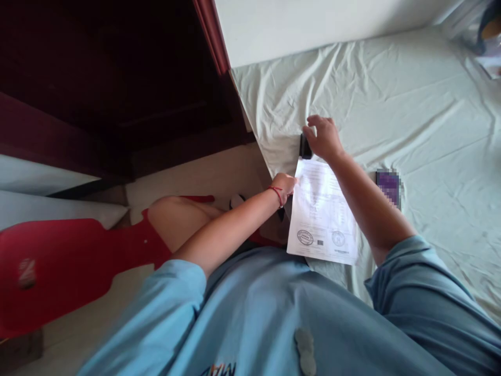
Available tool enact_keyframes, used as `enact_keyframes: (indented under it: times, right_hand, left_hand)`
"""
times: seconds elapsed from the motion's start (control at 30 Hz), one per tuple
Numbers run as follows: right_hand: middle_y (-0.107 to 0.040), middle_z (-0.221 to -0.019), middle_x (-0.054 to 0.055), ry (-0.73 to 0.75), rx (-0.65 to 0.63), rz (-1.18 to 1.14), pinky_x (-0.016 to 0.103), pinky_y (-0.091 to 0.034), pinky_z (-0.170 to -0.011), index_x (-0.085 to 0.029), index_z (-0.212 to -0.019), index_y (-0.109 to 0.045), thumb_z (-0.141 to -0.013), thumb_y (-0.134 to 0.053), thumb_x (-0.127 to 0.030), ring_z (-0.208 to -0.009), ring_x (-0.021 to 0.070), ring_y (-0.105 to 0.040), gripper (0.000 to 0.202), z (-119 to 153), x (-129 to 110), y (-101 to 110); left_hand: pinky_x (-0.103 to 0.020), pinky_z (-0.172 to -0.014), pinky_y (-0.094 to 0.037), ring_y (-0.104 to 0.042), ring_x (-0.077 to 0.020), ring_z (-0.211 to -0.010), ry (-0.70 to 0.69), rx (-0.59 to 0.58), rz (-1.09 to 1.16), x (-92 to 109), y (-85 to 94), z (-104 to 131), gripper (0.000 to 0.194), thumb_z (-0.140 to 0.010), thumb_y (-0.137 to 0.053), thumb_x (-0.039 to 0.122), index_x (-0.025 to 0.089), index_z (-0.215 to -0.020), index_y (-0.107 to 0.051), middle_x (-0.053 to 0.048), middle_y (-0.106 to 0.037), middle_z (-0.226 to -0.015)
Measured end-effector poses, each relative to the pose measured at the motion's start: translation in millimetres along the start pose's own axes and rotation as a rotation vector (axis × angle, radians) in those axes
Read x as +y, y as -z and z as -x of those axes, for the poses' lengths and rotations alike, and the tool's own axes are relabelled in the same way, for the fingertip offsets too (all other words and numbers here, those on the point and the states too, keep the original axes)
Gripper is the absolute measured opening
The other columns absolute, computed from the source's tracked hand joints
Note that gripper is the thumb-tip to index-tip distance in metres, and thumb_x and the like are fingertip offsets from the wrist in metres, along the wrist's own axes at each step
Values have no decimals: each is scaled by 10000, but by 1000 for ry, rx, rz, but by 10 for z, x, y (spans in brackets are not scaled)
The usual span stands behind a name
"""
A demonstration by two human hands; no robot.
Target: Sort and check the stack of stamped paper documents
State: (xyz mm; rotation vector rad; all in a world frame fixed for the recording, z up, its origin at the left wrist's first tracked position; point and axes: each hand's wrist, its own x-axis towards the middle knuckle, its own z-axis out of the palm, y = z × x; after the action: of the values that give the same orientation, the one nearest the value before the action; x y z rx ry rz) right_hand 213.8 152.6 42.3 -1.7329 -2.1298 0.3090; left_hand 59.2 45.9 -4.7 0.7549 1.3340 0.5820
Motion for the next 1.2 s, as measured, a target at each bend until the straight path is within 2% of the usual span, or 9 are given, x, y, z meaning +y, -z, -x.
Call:
enact_keyframes:
  times: [0.1,0.17,0.23,0.33,0.43,0.63,0.83,1.2]
  right_hand:
    - [-592,-1607,208,40,-76,51,538,-362,-1292,-97,-1607,-504,-1093,-456,-412,-1543,365,-475,605,-125,-115,-121]
    - [-476,-1712,215,46,-144,79,586,-306,-1319,-96,-1663,-436,-1095,-461,-436,-1620,377,-379,662,-196,-165,-191]
    - [-398,-1764,210,40,-214,86,654,-226,-1337,-108,-1688,-404,-1102,-445,-449,-1673,383,-287,680,-256,-194,-243]
    - [-368,-1784,195,-22,-280,63,715,-163,-1335,-129,-1692,-409,-1115,-398,-451,-1702,371,-226,660,-316,-209,-300]
    - [-366,-1789,175,-82,-269,45,730,-163,-1332,-156,-1681,-442,-1126,-367,-453,-1703,366,-229,634,-330,-196,-358]
    - [-489,-1720,165,-26,-213,57,754,-163,-1325,-165,-1639,-511,-1129,-355,-463,-1685,366,-278,610,-272,-152,-468]
    - [-560,-1663,170,-34,-136,111,762,-146,-1325,-160,-1582,-570,-1121,-380,-429,-1661,369,-324,567,-209,-187,-535]
    - [-492,-1715,174,-89,-77,146,754,-66,-1343,-134,-1647,-469,-1125,-324,-426,-1674,354,-308,616,-137,-281,-525]
  left_hand:
    - [-247,-450,-143,-289,-62,-396,64,79,-46,117,-30,111,439,-897,-705,115,190,-540,-461,62,-300,-433]
    - [-245,-462,-163,-287,-58,-412,91,100,-63,199,-50,186,443,-938,-669,105,184,-556,-459,63,-299,-442]
    - [-244,-476,-170,-297,-61,-428,115,115,-79,258,-64,236,427,-970,-630,93,179,-584,-468,63,-311,-456]
    - [-242,-493,-179,-330,-74,-449,138,126,-103,292,-69,259,355,-990,-604,82,165,-654,-528,62,-341,-474]
    - [-244,-502,-178,-328,-80,-456,149,121,-115,289,-65,258,326,-1000,-602,94,162,-686,-547,67,-337,-483]
    - [-258,-527,-191,-348,-91,-480,159,115,-116,281,-66,260,308,-1002,-609,107,161,-703,-563,56,-360,-507]
    - [-266,-531,-183,-341,-99,-476,155,119,-138,242,-63,236,344,-999,-612,130,160,-663,-549,43,-361,-473]
    - [-277,-515,-182,-341,-100,-464,113,123,-209,185,-58,246,316,-1013,-597,143,163,-698,-588,60,-343,-479]
